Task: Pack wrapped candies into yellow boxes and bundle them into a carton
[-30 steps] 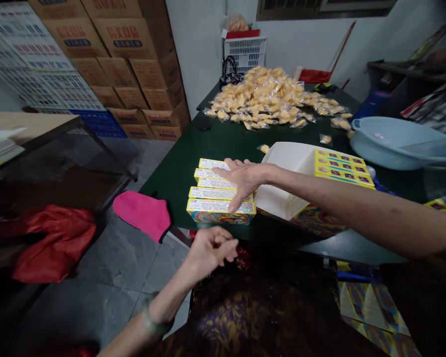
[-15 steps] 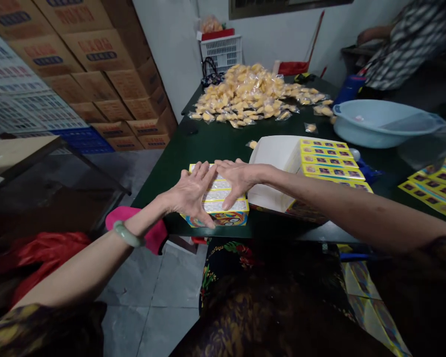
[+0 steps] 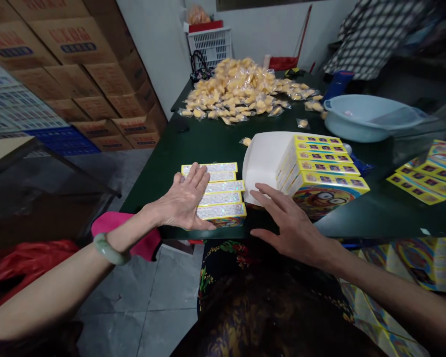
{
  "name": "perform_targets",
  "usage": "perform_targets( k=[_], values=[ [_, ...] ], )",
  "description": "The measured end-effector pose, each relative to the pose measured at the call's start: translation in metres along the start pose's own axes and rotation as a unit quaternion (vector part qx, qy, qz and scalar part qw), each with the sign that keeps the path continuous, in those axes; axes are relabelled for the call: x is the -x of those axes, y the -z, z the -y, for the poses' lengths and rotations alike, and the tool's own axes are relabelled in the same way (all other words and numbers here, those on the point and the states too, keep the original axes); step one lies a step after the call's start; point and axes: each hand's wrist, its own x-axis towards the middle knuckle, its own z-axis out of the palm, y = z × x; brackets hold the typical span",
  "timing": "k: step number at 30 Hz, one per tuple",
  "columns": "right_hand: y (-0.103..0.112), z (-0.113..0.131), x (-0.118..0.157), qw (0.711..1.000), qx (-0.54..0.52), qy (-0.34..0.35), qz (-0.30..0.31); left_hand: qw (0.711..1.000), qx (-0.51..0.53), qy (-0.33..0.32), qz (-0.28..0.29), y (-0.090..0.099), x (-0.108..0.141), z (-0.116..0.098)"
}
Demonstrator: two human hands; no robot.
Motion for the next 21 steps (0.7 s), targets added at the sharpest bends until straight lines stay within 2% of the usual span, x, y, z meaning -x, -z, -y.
perform_targets(
  k=[3, 6, 8, 10, 12, 15, 21],
  values=[
    [0.022, -0.001, -0.009, 1.0, -0.015, 0.011, -0.025, 1.0, -0.016, -0.008, 0.008, 0.001, 0.002, -0.003],
    [0.029, 0.001, -0.017, 0.997, -0.065, -0.029, -0.038, 0.999, -0.026, 0.001, 0.019, 0.001, 0.002, -0.004],
    [0.016, 0.005, -0.021, 0.987, -0.139, -0.084, -0.008, 0.999, -0.027, 0.006, 0.025, 0.002, 0.002, -0.005],
    [-0.01, 0.01, -0.024, 0.962, -0.228, -0.149, 0.013, 0.999, -0.028, 0.01, 0.031, 0.003, 0.001, -0.005],
    [-0.038, 0.016, -0.03, 0.931, -0.31, -0.193, -0.003, 0.999, -0.03, 0.013, 0.041, 0.005, 0.001, -0.006],
    [-0.069, 0.023, -0.041, 0.903, -0.382, -0.186, -0.059, 0.997, -0.037, 0.017, 0.06, 0.008, -0.001, -0.006],
    [-0.083, 0.021, -0.048, 0.921, -0.342, -0.154, -0.105, 0.997, -0.047, 0.014, 0.051, 0.005, -0.005, -0.006]
  ],
)
